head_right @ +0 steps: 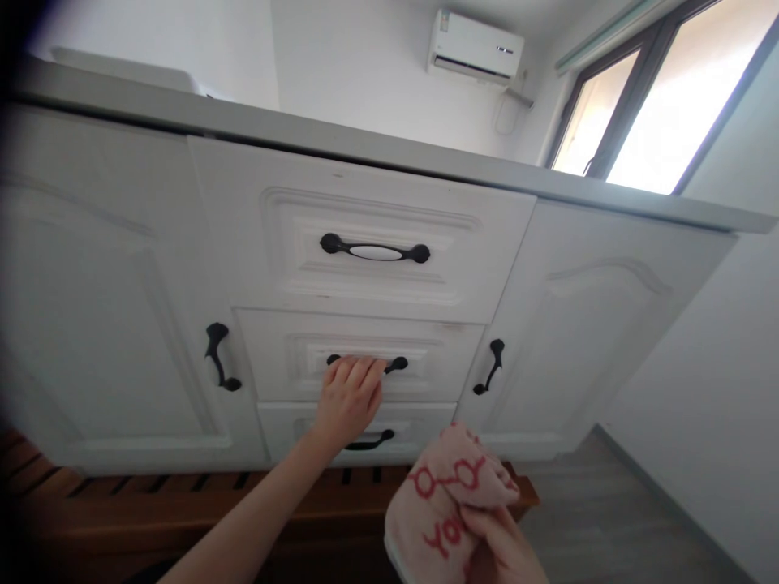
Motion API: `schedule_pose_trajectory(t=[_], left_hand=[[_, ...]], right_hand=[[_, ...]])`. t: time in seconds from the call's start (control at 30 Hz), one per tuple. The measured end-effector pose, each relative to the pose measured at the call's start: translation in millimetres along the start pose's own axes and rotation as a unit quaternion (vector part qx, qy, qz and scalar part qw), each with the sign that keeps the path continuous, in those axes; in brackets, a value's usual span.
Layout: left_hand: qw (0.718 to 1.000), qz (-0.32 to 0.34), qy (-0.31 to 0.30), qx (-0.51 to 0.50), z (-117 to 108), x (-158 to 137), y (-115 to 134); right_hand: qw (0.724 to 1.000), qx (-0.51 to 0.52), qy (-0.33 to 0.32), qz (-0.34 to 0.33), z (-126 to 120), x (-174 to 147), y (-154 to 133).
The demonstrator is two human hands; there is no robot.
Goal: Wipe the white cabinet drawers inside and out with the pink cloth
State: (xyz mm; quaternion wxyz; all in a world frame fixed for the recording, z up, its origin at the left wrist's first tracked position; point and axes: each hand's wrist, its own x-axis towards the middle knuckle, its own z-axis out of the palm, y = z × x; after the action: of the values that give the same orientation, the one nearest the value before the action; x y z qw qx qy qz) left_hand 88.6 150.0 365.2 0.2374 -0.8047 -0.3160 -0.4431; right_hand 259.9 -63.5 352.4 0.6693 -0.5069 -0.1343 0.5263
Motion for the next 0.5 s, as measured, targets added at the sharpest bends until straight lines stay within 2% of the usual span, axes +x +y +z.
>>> schedule_pose_trajectory(t=[0.07, 0.13, 0.17, 0.2, 0.23, 0.3, 0.33, 0.4, 0.47, 0.5], left_hand=[[1.0, -0.003, 0.006, 0.001, 6.4, 1.5, -1.6], [1.0, -0.007, 0.002, -0.003, 9.6, 1.5, -1.1], [1.0, -0.008, -0.003, -0.006, 10.0, 1.8, -0.8], [1.0, -0.008, -0.009, -0.011, 9.4, 2.4, -0.7], [1.0, -0.007, -0.015, -0.018, 7.7, 3.2, -0.8], [0.999, -0.004, -0.026, -0.04, 1.4, 2.8, -1.5], [0.998, -0.006, -0.024, -0.054, -3.0, -0.3, -1.8], [0.996, -0.022, 0.002, -0.085, -12.1, -17.4, -0.2], [0.991, -0.059, 0.046, -0.113, -17.8, -53.6, 6.5], [0.988, -0.087, 0.061, -0.117, -18.3, -78.8, 12.4]], right_hand=[[0.997, -0.018, 0.022, -0.072, 23.0, 5.0, -18.0], [0.971, -0.058, 0.051, -0.226, 41.7, 17.3, -40.8], [0.938, -0.094, 0.072, -0.327, 49.5, 27.1, -52.1], [0.884, -0.145, 0.101, -0.434, 56.5, 39.3, -62.3], [0.815, -0.202, 0.13, -0.528, 62.7, 53.8, -70.8], [0.684, -0.294, 0.173, -0.644, 73.3, 87.2, -80.7], [0.635, -0.33, 0.189, -0.672, 77.8, 104.5, -82.0], [0.567, -0.379, 0.213, -0.699, 85.2, 135.6, -78.9], [0.523, -0.405, 0.232, -0.713, 89.6, 156.9, -72.4], [0.509, -0.411, 0.238, -0.718, 90.9, 162.9, -69.2]])
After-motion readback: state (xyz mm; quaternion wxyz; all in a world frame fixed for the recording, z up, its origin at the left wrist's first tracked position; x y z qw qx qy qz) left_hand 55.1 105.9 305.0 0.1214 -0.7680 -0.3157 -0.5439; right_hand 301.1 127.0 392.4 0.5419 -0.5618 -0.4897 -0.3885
